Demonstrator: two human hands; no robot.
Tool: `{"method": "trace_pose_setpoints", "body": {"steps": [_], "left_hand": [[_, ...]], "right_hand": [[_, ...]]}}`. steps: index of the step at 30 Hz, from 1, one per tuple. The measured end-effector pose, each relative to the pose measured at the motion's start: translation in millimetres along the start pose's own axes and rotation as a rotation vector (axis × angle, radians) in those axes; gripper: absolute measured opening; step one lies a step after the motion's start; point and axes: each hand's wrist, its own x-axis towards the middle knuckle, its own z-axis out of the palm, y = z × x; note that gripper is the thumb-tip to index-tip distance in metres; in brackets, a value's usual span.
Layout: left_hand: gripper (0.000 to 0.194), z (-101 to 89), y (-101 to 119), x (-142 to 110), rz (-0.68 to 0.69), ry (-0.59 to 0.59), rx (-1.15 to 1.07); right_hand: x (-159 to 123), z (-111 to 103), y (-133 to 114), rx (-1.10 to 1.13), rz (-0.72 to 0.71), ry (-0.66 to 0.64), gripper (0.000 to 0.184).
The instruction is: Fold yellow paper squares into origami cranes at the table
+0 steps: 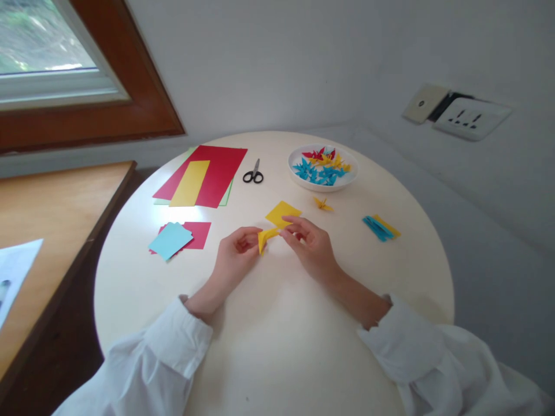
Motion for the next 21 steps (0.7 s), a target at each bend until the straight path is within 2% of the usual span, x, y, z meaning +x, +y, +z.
{"method": "trace_pose_setpoints", "body": {"steps": [4,8,11,13,17,21], "left_hand": [[0.026,-5.8,2.3,9.3,-0.140,0.015,-0.368],[0.013,-12.6,3.5,18.5,-0.193,0.028,-0.688],[0.009,-15.9,8.6,25.4,-0.270,0.128,-0.848],[0.009,-17.4,14.1,30.3,-0.313,0.190,-0.917],[0.009,-18.0,29.6,40.7,-0.253,0.193,-0.960],[0.010,-14.1,51.4,49.5,-0.176,0.165,-0.956]], "right_hand": [[8.2,-2.7,8.9,0.030,0.008,0.032,0.030],[12.7,-2.3,12.8,-0.014,-0.021,0.061,0.026],[14.9,-0.9,15.8,-0.041,-0.066,0.095,0.024],[16.8,0.0,18.8,-0.063,-0.093,0.113,0.024],[24.1,0.8,20.8,-0.090,-0.138,0.173,0.024],[43.6,-0.2,-0.7,-0.072,-0.219,0.219,0.026]]}}
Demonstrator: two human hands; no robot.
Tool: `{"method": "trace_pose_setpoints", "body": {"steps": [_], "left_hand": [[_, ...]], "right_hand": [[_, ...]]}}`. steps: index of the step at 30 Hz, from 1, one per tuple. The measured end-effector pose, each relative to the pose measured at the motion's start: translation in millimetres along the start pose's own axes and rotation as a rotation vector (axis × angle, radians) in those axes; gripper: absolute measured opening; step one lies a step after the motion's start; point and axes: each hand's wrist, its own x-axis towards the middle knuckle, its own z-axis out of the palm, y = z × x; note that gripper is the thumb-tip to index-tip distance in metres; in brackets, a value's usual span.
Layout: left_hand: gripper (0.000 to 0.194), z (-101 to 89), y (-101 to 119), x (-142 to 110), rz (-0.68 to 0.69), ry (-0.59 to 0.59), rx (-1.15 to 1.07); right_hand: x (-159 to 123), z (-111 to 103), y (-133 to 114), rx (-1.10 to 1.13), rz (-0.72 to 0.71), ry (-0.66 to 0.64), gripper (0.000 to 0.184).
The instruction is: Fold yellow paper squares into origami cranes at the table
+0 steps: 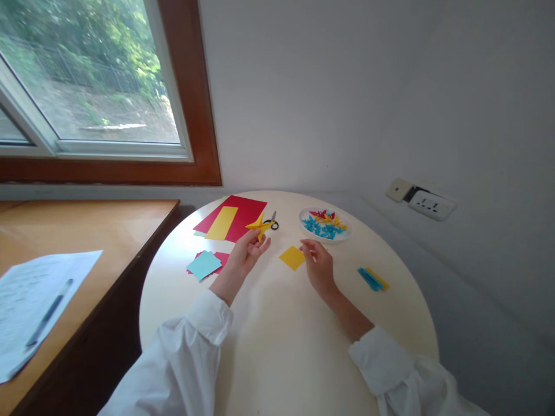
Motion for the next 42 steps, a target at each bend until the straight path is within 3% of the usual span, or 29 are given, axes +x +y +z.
{"method": "trace_pose_setpoints", "body": {"steps": [6,11,14,24,29,31,34,38,42], "left_hand": [[0.010,35.8,21.3,-8.3,0.055,-0.178,0.120],[0.008,60.6,43.5,-25.2,-0.014,-0.312,0.113],[0.005,68.8,52.2,-29.7,-0.005,-0.381,0.151],[0.010,74.9,57.6,-16.9,0.025,-0.443,0.302],[0.013,77.5,59.0,-21.7,0.044,-0.472,0.486],[0.021,76.2,61.5,-24.2,0.169,-0.455,0.625],[0.035,71.6,66.5,-27.7,0.512,-0.345,0.795],[0.025,66.2,72.9,-34.8,0.899,-0.336,0.942],[0.012,67.5,74.5,-43.0,1.077,-0.383,1.177]], "right_hand": [[51.2,1.0,-64.5,0.103,-0.238,0.031,0.024],[62.3,-0.6,-106.6,0.133,-0.358,-0.038,0.031],[62.7,-2.1,-116.8,0.117,-0.383,-0.082,0.026],[68.9,-4.7,-132.4,-0.165,-0.616,-0.129,0.012],[65.9,-9.3,-136.0,-0.215,-0.639,-0.090,0.009],[63.9,-11.5,-137.9,-0.238,-0.645,-0.075,0.009],[61.2,-13.8,-140.7,-0.256,-0.644,-0.083,0.009],[57.7,-15.0,-143.6,-0.268,-0.626,-0.096,0.009],[53.6,-15.0,-146.5,-0.262,-0.645,-0.112,0.007]]}}
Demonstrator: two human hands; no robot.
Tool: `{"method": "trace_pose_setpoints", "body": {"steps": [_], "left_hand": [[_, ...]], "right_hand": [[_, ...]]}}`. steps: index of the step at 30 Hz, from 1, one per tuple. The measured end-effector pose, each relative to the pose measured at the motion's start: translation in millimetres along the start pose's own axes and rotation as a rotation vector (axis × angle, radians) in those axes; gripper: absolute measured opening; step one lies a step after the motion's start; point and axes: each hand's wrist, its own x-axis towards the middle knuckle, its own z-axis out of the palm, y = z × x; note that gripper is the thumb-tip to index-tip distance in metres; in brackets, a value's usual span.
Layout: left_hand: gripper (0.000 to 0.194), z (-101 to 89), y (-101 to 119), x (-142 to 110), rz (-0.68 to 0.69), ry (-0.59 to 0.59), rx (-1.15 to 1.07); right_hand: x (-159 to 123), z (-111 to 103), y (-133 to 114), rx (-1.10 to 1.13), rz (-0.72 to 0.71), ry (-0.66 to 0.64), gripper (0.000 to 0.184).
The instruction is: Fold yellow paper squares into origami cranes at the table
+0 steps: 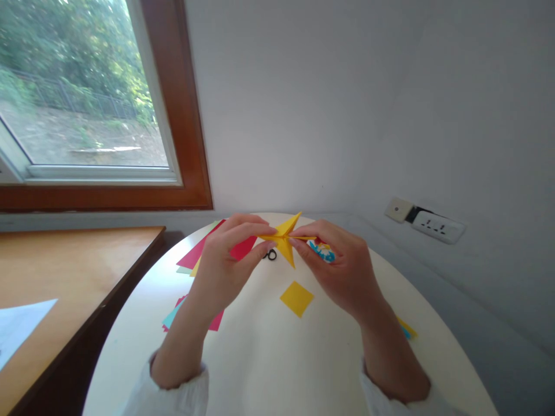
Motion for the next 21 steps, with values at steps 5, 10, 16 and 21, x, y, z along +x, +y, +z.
{"method": "trace_pose_setpoints", "body": {"steps": [5,10,16,21], "left_hand": [[0.011,4.0,5.4,-0.7,0.070,-0.008,0.088],[0.011,5.8,5.9,-1.2,0.115,0.054,0.118],[0.012,6.7,6.1,-1.4,0.204,0.054,0.193],[0.010,7.9,2.8,-1.7,0.233,0.125,0.237]], "right_hand": [[-0.3,-0.1,-3.1,-0.003,-0.010,-0.010,0.007],[0.3,0.0,-3.4,0.016,0.015,-0.005,0.007],[0.1,0.0,-3.6,0.033,0.036,0.001,0.006],[-1.6,1.6,-2.6,0.059,0.036,0.002,0.005]]}}
